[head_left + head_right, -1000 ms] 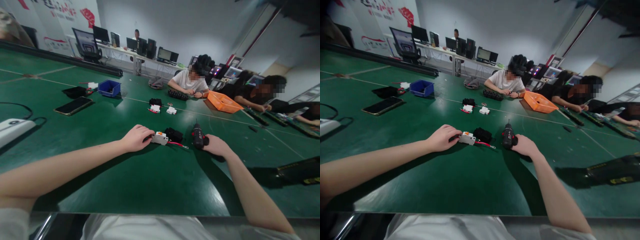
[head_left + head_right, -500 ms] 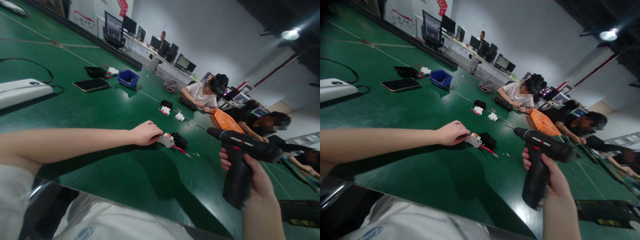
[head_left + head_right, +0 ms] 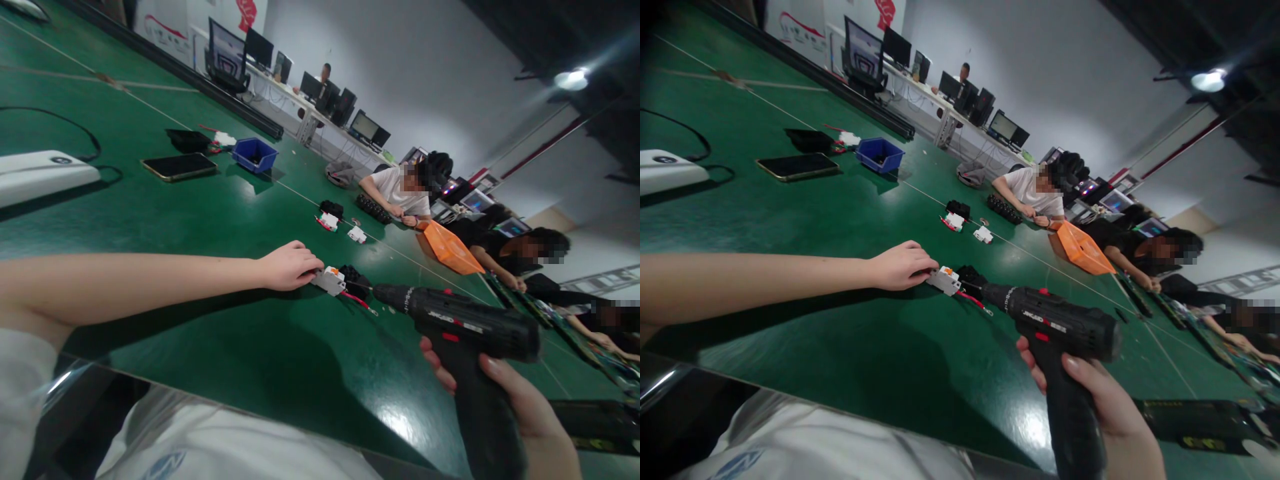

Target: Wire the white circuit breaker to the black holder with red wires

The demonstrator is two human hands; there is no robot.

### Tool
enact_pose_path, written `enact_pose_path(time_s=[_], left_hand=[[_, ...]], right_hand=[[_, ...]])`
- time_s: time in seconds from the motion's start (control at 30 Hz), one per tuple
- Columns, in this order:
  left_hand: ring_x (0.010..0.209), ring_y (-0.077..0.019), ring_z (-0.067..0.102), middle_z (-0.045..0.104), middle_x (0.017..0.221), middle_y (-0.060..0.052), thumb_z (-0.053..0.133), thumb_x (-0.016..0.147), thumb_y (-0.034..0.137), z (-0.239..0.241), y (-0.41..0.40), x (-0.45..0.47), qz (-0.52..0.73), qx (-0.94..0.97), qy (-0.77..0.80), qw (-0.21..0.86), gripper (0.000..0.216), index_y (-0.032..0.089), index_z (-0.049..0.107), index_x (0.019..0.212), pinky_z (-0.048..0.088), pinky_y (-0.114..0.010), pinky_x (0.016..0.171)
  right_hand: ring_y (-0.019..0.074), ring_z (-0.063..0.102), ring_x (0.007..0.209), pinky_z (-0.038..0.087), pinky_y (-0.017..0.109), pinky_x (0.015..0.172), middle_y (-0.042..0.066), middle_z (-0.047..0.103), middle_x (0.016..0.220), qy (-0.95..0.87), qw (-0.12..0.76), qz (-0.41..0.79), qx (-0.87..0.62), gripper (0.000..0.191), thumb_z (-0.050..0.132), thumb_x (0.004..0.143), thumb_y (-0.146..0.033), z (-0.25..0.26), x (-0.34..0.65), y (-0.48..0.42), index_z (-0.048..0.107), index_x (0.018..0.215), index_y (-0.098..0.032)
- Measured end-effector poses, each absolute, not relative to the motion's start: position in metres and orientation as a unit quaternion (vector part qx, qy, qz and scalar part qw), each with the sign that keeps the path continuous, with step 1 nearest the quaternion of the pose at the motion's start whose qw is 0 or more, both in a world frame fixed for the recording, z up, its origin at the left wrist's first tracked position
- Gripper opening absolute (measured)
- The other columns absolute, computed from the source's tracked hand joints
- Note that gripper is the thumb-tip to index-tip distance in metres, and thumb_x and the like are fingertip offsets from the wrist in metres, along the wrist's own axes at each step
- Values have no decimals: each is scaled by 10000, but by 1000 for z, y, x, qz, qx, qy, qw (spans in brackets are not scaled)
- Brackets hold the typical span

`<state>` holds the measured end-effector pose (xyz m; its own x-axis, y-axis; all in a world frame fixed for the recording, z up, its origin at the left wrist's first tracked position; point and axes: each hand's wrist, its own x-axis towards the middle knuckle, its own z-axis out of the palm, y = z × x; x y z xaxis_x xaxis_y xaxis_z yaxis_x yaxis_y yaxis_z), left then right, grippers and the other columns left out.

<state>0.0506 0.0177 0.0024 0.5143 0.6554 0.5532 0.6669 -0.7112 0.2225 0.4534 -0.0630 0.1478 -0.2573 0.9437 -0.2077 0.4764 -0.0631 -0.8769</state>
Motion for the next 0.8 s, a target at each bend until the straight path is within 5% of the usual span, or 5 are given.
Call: enact_pose_path(time_s=[0.2, 0.37, 0.8], left_hand=[[954, -190, 682, 755, 1035, -41, 500, 978, 271, 1, 19, 50, -295, -877, -377, 36, 228, 215, 637, 1151, 364, -370, 941], [944, -186, 682, 755, 1027, -37, 506, 974, 262, 1, 19, 50, -297, -877, -376, 43, 220, 213, 632, 1147, 362, -368, 930], [929, -188, 684, 757, 1013, -43, 517, 963, 254, 3, 17, 50, -306, -875, -374, 39, 215, 215, 640, 1136, 364, -363, 925]], right_hand=[[372, 711, 1106, 609, 479, 935, 213, 713, 1248, -493, 273, 628, -536, 626, 764, 788, -529, 151, 446, -62, 669, 1302, -185], [364, 714, 1097, 610, 470, 939, 196, 731, 1215, -461, 279, 640, -548, 632, 813, 758, -500, 156, 443, -67, 679, 1298, -198], [258, 754, 922, 637, 280, 719, 143, 771, 1102, -458, 301, 642, -536, 424, 888, 697, -452, 157, 429, -70, 784, 1029, -211]])
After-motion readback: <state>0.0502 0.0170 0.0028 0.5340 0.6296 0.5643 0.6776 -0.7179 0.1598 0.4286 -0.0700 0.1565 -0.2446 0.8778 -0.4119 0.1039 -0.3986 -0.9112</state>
